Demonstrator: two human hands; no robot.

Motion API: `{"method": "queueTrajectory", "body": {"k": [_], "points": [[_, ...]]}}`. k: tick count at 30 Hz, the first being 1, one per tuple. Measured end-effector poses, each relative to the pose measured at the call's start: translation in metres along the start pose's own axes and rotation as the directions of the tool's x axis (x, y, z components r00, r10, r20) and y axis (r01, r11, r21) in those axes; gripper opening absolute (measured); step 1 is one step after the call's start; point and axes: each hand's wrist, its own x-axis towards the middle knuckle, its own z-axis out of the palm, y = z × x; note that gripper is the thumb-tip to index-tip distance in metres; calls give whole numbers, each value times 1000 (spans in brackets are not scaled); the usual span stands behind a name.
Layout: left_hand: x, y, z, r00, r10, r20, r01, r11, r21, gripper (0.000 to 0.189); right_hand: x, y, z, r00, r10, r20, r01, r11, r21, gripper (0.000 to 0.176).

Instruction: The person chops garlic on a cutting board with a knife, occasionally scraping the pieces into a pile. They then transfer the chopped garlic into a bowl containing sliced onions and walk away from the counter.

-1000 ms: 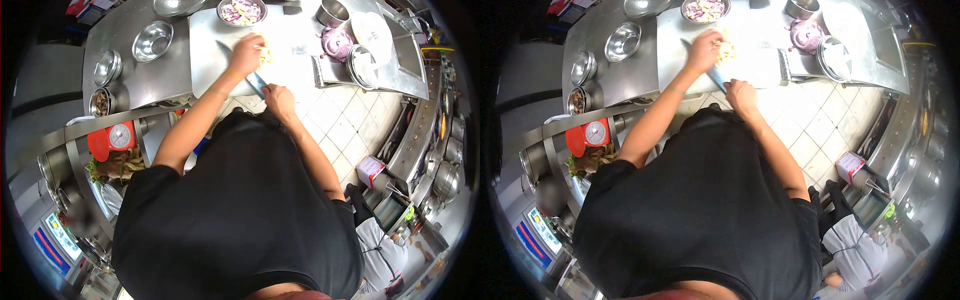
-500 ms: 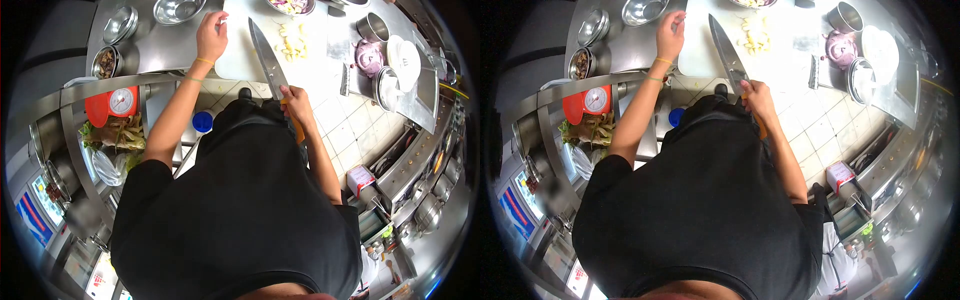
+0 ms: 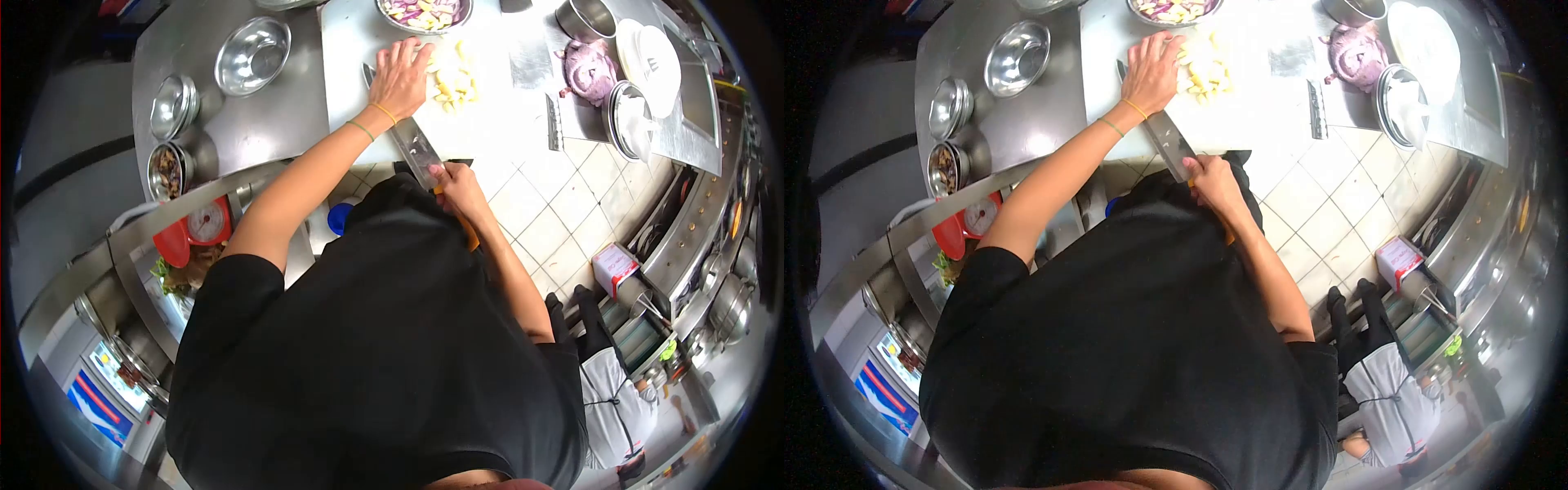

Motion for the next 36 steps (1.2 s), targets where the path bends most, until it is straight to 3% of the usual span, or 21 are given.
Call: {"method": "queueTrajectory", "body": {"k": [8,11,12,13,14,15,17,18,20,21,23,24,25,27,28,31,36], "points": [[7,-4,1,994,30,106,-29,1000,-8,36,13,2,-3,998,-16,60,11,997,82,40],[11,2,-4,995,7,104,1,997,-73,37,6,0,-6,999,-34,32,32,997,67,39],[16,3,-4,995,0,99,17,985,-172,38,6,0,-7,999,-31,16,30,998,54,38],[20,5,-1,994,-5,106,34,962,-270,40,10,5,-9,996,-88,-7,88,996,-27,34],[30,10,6,999,49,16,-39,923,-382,43,14,12,-8,963,-251,-100,225,949,-220,31],[41,27,1,998,52,24,-39,923,-384,43,12,15,-8,898,-414,-147,323,849,-418,28],[74,60,-4,949,-1,315,148,884,-443,44,8,9,-12,904,-413,-110,323,829,-457,27],[88,67,10,954,-9,300,144,890,-433,44,8,3,-17,907,-413,-77,325,805,-496,26],[114,63,48,995,-31,98,38,997,-64,47,10,1,-19,884,-468,-25,391,766,-510,27],[124,56,56,995,-31,98,36,998,-52,47,11,1,-19,866,-501,17,435,735,-520,28],[137,55,68,891,-214,400,235,972,-4,53,13,2,-21,867,-495,60,446,717,-535,30],[137,55,69,878,-203,433,170,979,113,52,14,4,-23,849,-520,97,484,688,-541,31],[125,54,67,869,-218,444,184,976,118,52,14,7,-25,828,-544,136,522,660,-540,32],[107,50,42,884,-82,461,125,990,-64,46,16,5,-33,839,-510,188,527,679,-511,30],[91,36,47,932,40,360,3,993,-118,42,20,10,-32,830,-523,192,541,674,-503,30],[71,35,20,898,125,422,-37,977,-211,38,20,13,-32,821,-535,199,557,677,-481,30],[74,45,14,883,119,454,-54,987,-152,20,23,4,-37,809,-524,266,573,604,-553,32]]}}
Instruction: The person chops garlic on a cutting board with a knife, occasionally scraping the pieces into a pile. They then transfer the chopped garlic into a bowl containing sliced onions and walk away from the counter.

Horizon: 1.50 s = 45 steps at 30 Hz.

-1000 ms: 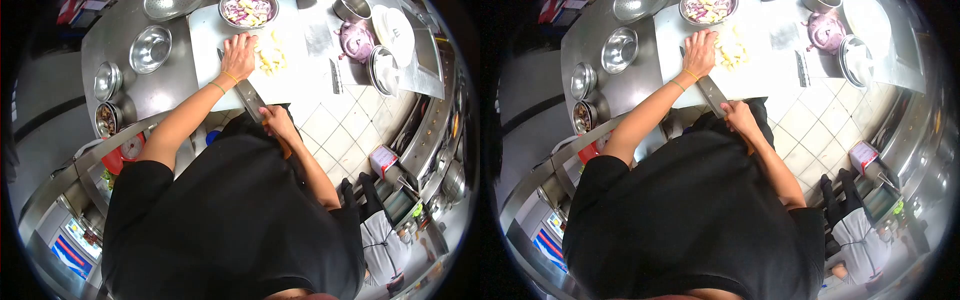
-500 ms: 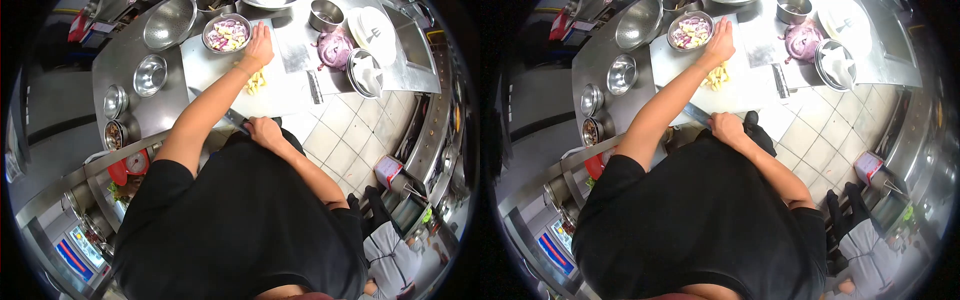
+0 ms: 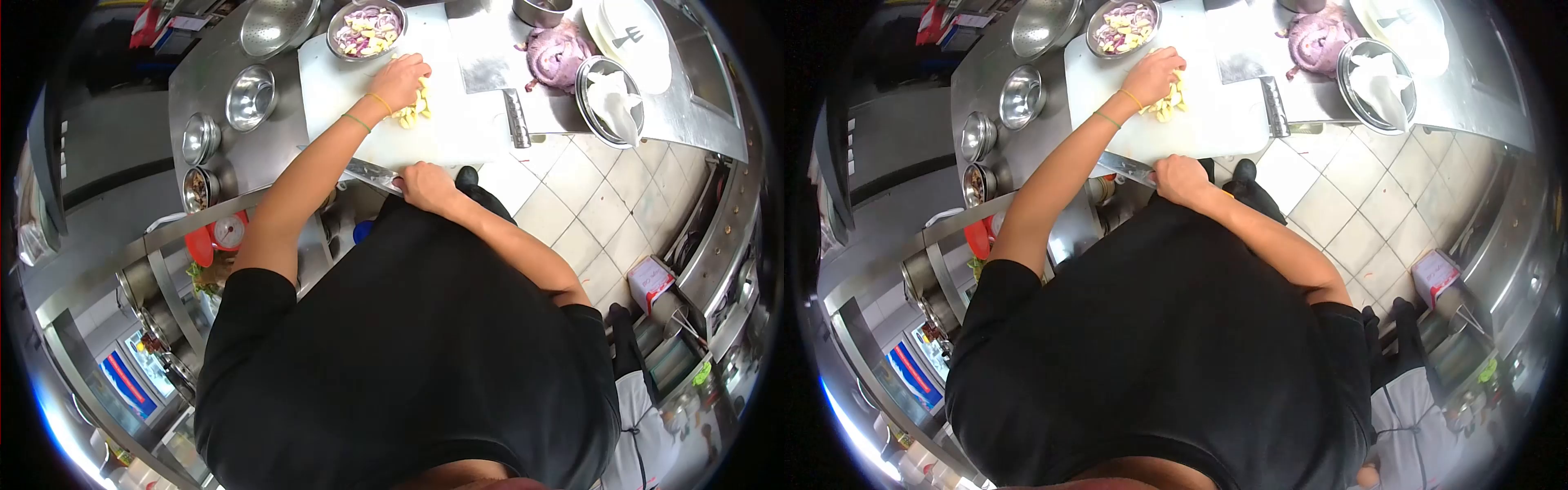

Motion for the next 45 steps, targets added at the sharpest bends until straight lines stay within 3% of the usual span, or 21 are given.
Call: {"method": "queueTrajectory", "body": {"k": [5,7,10,14,17,19,20,22,25,29,34,35,37,39,41,42,43,45], "points": [[2,-3,-1,1000,26,-15,-26,998,50,13,4,-1,-1,999,24,24,-23,1000,-17,32],[-1,-6,-2,990,-60,-128,36,982,-188,13,0,-2,0,996,91,-6,-91,996,0,32],[-8,5,-17,973,-98,-209,34,957,-289,12,2,10,10,992,112,-66,-110,994,25,33],[-11,13,-16,989,-58,-135,12,948,-317,13,3,10,11,991,110,-70,-108,993,39,33],[-17,23,-15,992,-30,-127,2,977,-212,12,3,15,20,992,83,-99,-81,997,17,34],[-25,26,-15,992,111,-67,-116,990,-77,12,3,17,22,990,78,-114,-74,997,36,35],[-26,27,-13,992,108,-65,-112,991,-74,12,5,17,22,991,75,-112,-71,997,38,35],[-31,32,-5,978,197,60,-201,977,66,14,5,17,23,989,72,-129,-70,997,18,34],[-34,28,14,967,254,-2,-250,957,148,18,5,15,23,989,106,-104,-105,994,16,31],[-34,28,17,963,261,-66,-250,958,137,22,5,9,20,990,94,-105,-96,995,-15,31],[-31,28,9,960,267,80,-278,927,252,22,5,-2,25,984,97,-146,-98,995,4,30],[-30,25,8,958,280,70,-288,924,250,22,5,-4,25,981,126,-146,-124,992,24,30],[-28,18,9,933,320,-165,-301,945,126,17,4,-6,25,972,179,-153,-179,984,17,30],[-38,12,-20,856,206,-474,-311,938,-154,15,-6,-9,30,962,238,-137,-238,971,20,30],[-63,3,-50,787,-42,-615,-271,872,-407,17,-12,-12,23,914,324,-245,-320,946,59,31],[-79,-6,-57,763,-118,-635,-205,888,-411,19,-17,-18,17,894,355,-274,-351,934,65,31],[-98,-17,-55,795,-193,-575,-56,921,-386,21,-17,-14,18,887,367,-279,-363,929,66,31],[-125,-33,-28,849,-269,-455,12,870,-492,20,-19,-12,23,805,475,-355,-452,879,149,32]]}}
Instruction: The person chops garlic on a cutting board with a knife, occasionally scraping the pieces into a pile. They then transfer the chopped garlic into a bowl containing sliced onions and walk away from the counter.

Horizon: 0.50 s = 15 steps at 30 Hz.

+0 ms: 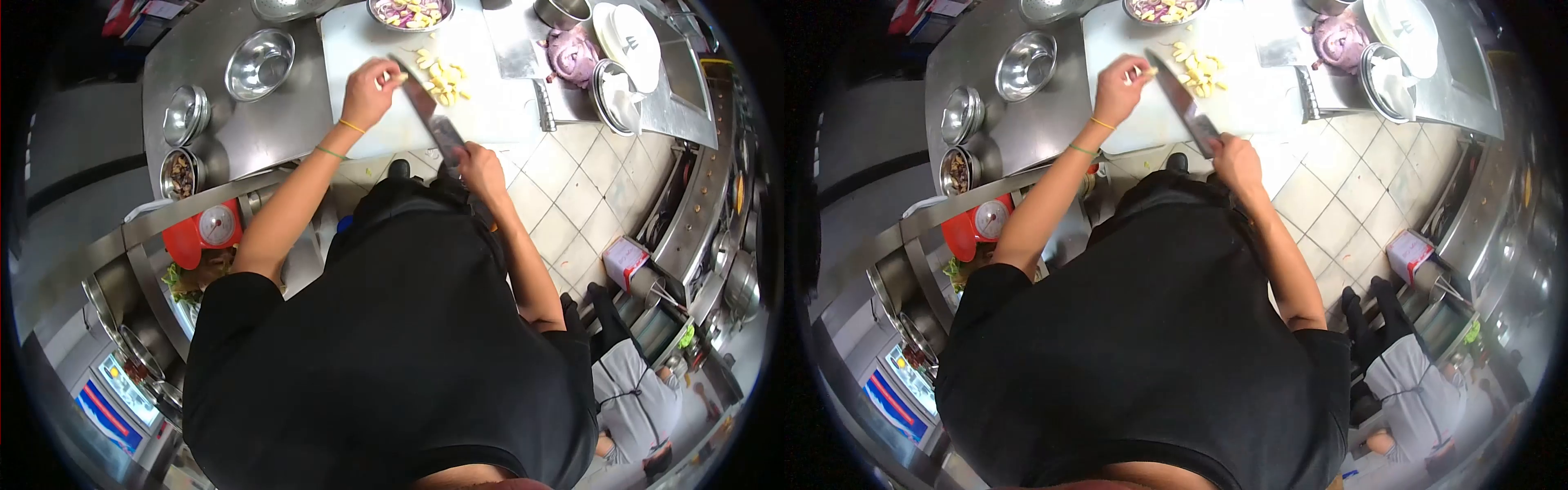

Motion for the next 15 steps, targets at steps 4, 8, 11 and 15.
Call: {"method": "queueTrajectory", "body": {"k": [4,8,11,15], "points": [[-42,-30,14,986,-67,155,76,996,-53,20,-9,-6,5,981,188,48,-194,954,230,32],[-46,-25,0,984,-62,166,79,992,-98,24,-34,-41,-6,941,291,172,-338,825,453,38],[-42,-27,-22,991,-22,135,30,998,-61,26,-39,-41,9,941,266,209,-338,783,522,39],[-29,-32,-44,994,-112,5,112,992,-54,23,-37,-40,17,923,287,257,-383,750,539,40]]}}
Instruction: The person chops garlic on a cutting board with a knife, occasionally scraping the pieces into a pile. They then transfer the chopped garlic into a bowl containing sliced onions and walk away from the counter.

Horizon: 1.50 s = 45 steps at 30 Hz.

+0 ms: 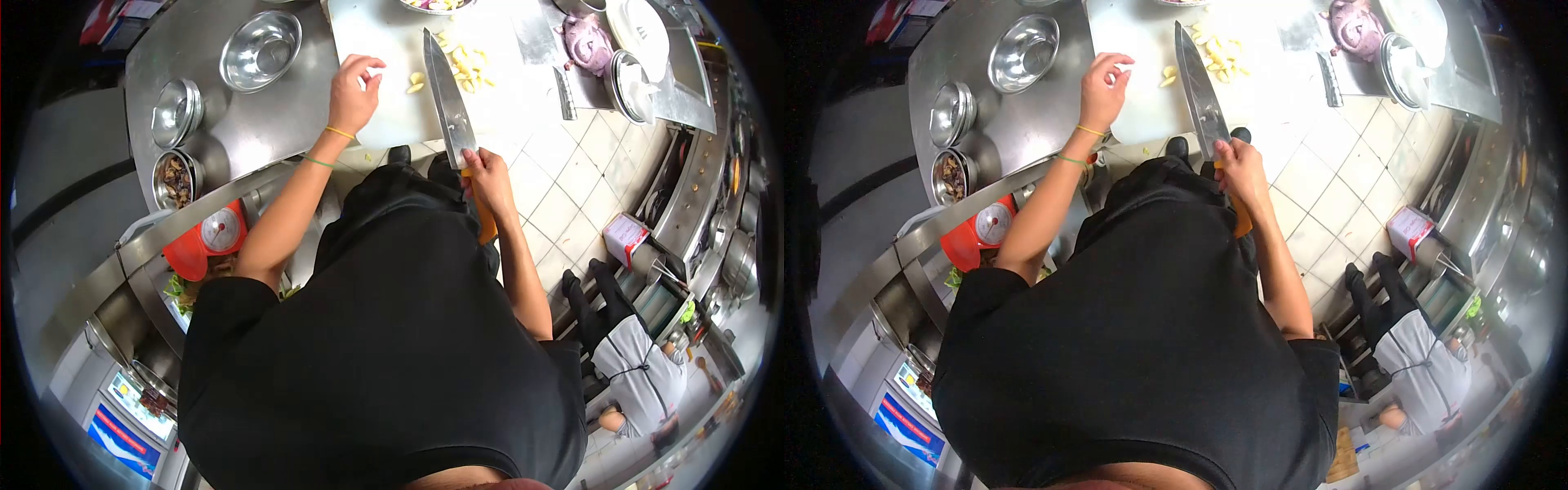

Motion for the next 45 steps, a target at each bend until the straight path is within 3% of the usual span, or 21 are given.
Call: {"method": "queueTrajectory", "body": {"k": [5,7,9,11,13,14,27,28,29,31,33,35,36,37,39,41,43,45], "points": [[40,7,10,981,164,-99,-165,986,-1,27,5,-4,6,1000,-12,24,12,1000,16,39],[57,11,29,925,359,-120,-365,930,-33,30,9,-6,8,998,6,58,-5,1000,-21,39],[69,12,51,871,490,-25,-485,869,99,31,12,-4,11,995,32,92,-27,998,-55,39],[74,3,75,847,528,56,-530,838,126,31,15,0,13,995,37,96,-32,998,-50,39],[72,-3,91,727,557,401,-659,730,179,30,18,4,13,995,32,98,-26,998,-56,40],[69,-2,94,674,582,456,-709,684,176,32,19,4,13,994,46,95,-40,997,-62,40],[72,2,98,688,492,534,-670,713,206,39,17,9,23,996,76,48,-77,997,19,34],[73,1,97,684,493,538,-668,720,189,39,22,27,31,997,-77,-25,74,990,-119,33],[69,-1,98,681,496,539,-672,716,189,39,21,27,30,996,-81,-28,77,990,-116,33],[70,-5,98,678,543,495,-701,680,215,40,24,23,27,1000,-25,15,26,996,-80,33],[64,-1,94,689,531,494,-691,688,224,39,25,21,22,993,56,100,-64,995,79,36],[72,4,97,711,502,493,-673,689,269,34,22,13,13,991,39,124,-45,998,43,36],[73,4,98,758,527,384,-634,734,243,32,22,9,6,994,21,109,-24,999,31,36],[78,-1,98,759,537,368,-636,731,247,32,22,6,1,990,35,137,-38,999,19,36],[77,-6,83,901,433,-18,-434,901,-19,29,16,6,-9,982,68,174,-69,998,3,36],[55,-5,50,939,272,-210,-296,951,-93,30,13,3,-29,930,35,365,-100,982,160,36],[18,-17,25,952,89,-293,-116,990,-76,34,6,-13,-44,909,147,391,-262,929,261,34],[-21,-25,25,961,68,-269,-74,997,-10,36,22,8,-59,817,66,573,-379,810,448,35]]}}
